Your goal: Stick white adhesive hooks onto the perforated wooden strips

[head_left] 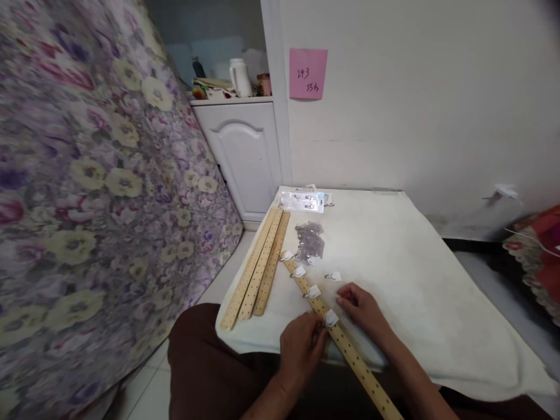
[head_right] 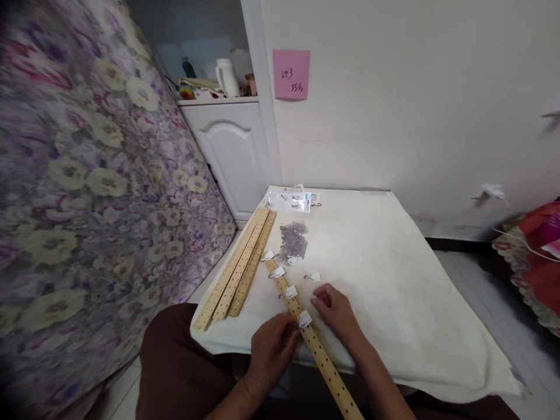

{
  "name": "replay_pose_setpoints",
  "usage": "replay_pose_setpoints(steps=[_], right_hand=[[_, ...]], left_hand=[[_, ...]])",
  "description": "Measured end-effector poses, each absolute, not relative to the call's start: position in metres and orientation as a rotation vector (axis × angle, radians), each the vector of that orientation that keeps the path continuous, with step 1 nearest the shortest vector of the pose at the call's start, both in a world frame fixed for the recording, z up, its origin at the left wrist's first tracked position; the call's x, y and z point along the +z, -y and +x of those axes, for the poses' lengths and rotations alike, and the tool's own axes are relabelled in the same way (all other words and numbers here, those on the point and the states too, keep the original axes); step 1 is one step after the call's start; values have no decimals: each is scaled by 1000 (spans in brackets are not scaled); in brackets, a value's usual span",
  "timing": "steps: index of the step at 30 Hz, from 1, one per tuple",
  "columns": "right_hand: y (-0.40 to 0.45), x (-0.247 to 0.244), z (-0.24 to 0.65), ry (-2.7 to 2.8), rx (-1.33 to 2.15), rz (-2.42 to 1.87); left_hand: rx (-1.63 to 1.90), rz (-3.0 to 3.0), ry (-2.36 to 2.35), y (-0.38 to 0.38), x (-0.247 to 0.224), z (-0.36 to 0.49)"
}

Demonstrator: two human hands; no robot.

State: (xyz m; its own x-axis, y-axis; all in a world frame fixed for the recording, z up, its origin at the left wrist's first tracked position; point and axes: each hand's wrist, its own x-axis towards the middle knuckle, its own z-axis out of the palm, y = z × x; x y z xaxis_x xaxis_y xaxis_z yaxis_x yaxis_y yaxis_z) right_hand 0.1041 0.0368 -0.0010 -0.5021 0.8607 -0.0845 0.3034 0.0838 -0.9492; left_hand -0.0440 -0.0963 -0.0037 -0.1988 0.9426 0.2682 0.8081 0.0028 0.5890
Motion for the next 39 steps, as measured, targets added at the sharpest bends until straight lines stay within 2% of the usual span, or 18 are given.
replay_pose_setpoints(steps=[3,5,13,16,22,26,30,35,39], right_hand=[[-57,1,106,1970,1030,-1197],[-71,0,103,2090,884,-1216],[-89,-6,92,2240,811,-1229],[-82,-5,99,2149,874,-1183],[-57,2,136,1928,1384,-1027],[-29,9,161,1960,1562,-924],[-7,11,172,2031,1628,-859],[-2,11,174,2089,1633,-821],[-2,16,172,2119,1621,-800]], left_hand=[[945,1808,-2081,97,-4,-45],[940,1800,-2080,97,-5,-46],[946,1797,-2061,98,-5,-47],[949,1807,-2065,98,-6,-46],[946,1798,-2060,96,-5,-47],[1027,1739,-1982,104,4,-49],[1154,1468,-1856,120,12,-42],[937,839,-1391,130,1,-20],[926,514,-1125,124,-6,-7]])
